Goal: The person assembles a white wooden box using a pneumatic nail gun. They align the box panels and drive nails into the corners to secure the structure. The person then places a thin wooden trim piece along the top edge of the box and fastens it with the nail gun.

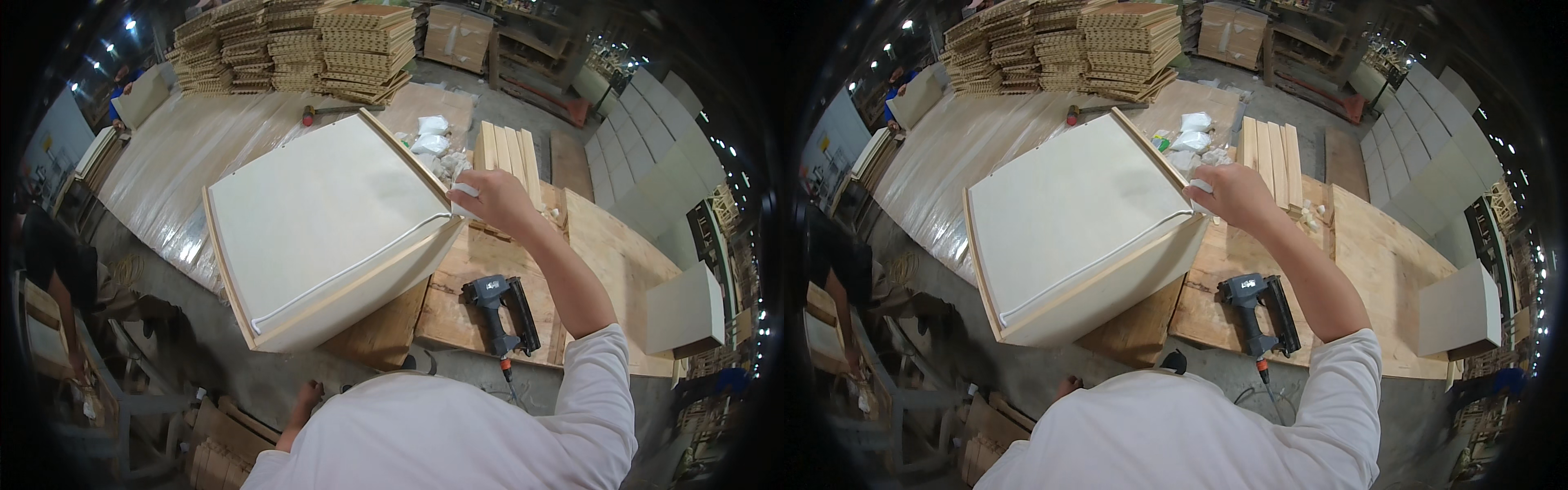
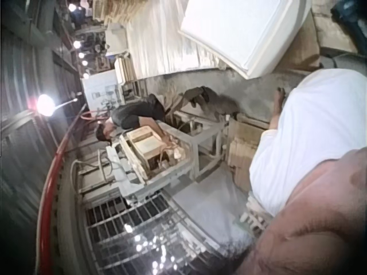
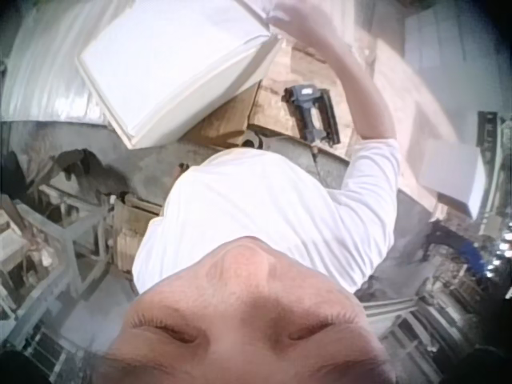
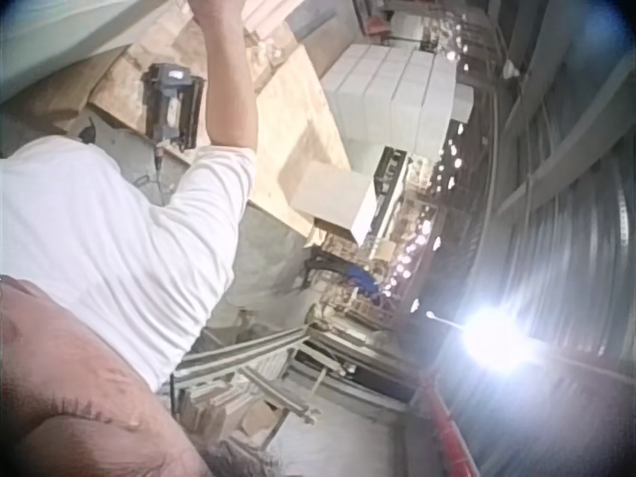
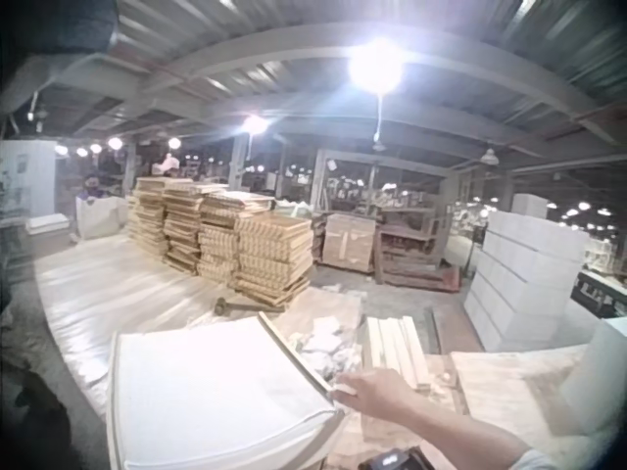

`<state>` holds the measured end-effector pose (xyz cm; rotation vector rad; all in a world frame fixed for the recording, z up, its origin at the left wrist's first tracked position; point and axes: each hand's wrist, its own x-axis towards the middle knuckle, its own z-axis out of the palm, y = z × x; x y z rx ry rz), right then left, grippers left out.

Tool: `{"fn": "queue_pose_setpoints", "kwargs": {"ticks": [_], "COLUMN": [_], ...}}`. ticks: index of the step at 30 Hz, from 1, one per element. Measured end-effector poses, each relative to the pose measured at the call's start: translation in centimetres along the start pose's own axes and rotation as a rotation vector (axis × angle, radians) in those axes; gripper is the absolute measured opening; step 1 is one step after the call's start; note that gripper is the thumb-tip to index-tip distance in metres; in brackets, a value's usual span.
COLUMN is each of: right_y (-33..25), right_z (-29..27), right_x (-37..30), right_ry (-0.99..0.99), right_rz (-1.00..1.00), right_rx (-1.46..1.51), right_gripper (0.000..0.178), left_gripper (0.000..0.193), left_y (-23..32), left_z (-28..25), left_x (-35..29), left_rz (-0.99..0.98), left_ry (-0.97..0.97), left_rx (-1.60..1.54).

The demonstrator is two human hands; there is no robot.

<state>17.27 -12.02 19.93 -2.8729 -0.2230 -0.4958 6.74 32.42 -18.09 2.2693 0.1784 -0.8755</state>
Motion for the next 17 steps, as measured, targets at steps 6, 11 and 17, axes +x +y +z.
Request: {"fn": "queue_pose_setpoints", "kwargs": {"ticks": [6, 11, 17], "right_y": [0.7, 3.3, 15.7], "right_z": [0.7, 3.5, 18.8], "right_x": [-0.2, 0.1, -0.1], "right_ry": [0.022, 0.383, 0.586], "right_rz": [-0.041, 0.031, 0.799], "right_rx": [-0.162, 0.152, 1.329], "right_gripper": [0.023, 0.024, 0.034], "left_gripper": [0.032, 0.035, 0.036], "left_y": [-0.3, -1.6, 1.0], "left_z": [0.8, 1.0, 1.2], "left_x": [-0.5, -1.4, -1.2], "left_rz": [0.049, -0.022, -0.058], "left_ry": [0.042, 0.093, 0.091], "left_rx": [0.043, 0.085, 0.062]}}
